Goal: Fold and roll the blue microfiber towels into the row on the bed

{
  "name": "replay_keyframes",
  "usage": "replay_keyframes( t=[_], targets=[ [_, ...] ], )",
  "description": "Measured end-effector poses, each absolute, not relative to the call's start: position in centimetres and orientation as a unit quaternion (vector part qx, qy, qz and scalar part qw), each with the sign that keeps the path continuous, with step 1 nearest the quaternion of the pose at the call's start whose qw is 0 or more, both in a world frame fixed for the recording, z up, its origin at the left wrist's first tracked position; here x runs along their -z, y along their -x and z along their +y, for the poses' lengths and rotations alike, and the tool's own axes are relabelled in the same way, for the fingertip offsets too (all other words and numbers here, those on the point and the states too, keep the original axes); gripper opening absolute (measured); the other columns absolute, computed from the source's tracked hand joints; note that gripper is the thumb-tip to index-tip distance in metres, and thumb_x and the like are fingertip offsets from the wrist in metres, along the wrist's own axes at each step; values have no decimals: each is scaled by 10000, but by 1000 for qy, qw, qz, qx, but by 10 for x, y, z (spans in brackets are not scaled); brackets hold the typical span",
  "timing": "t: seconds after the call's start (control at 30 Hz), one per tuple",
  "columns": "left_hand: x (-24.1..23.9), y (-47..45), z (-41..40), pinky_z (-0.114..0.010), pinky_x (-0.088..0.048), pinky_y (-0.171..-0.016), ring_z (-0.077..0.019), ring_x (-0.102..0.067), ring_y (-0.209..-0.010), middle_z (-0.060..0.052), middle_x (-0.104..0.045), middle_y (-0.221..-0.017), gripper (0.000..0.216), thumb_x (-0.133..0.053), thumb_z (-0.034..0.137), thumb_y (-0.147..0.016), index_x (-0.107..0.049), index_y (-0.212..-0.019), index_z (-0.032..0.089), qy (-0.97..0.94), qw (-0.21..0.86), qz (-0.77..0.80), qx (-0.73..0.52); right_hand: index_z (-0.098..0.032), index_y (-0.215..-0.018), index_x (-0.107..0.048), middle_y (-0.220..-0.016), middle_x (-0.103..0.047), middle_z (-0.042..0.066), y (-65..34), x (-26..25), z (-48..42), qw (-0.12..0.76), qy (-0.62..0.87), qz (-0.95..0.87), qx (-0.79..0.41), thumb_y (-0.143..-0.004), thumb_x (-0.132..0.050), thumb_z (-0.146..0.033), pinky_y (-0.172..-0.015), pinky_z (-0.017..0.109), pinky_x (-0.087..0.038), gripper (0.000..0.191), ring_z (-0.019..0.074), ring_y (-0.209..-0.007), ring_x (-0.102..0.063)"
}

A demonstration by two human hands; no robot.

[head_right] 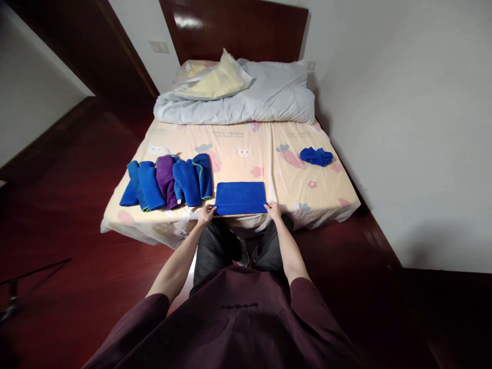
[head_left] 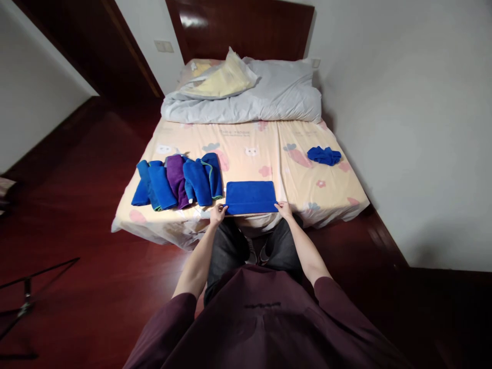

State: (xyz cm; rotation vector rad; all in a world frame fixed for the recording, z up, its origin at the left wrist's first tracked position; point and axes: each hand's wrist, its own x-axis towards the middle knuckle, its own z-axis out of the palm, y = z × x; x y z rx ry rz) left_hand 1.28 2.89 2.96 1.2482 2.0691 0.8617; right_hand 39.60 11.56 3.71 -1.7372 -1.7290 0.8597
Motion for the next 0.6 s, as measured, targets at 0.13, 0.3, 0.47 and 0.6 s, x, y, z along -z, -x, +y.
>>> replay_keyframes(
  t=[0.13,0.3,0.47,0.6],
  targets=[
    [-31,-14,30,-406,-586,-899,-300,-764,-976,-149,-787,-980,298,-650,448,-892,-692,-999,173,-466,280,781,-307,-195,-790,-718,-908,-819,99,-394,-40,115,249,658,-637,-315,-860,-708,-359,-815,323,-608,179,249,-891,-796],
    [-39,-19,25,-391,-589,-889,-264,-757,-926,-135,-774,-1012,297,-637,379,-912,-656,-1118,166,-485,274,772,-306,-201,-931,-751,-919,-813,83,-387,-51,110,230,679,-632,-293,-868,-705,-303,-860,337,-597,129,252,-931,-780],
    [-52,-20,9,-454,-488,-1132,-280,-627,-1287,-161,-651,-1382,360,-527,251,-959,-634,-1298,196,-626,152,698,-312,-182,-1195,-735,-1224,-753,130,-379,-70,89,237,607,-742,-156,-926,-493,-124,-1073,388,-511,366,253,-1185,-682],
    [-54,-26,4,-481,-373,-1246,-287,-467,-1481,-136,-561,-1543,448,-539,276,-964,-617,-1400,206,-731,161,623,-229,-180,-1295,-716,-1414,-675,122,-369,-74,74,183,481,-845,-148,-975,-488,-165,-1203,431,-402,393,249,-1363,-579]
  ],
)
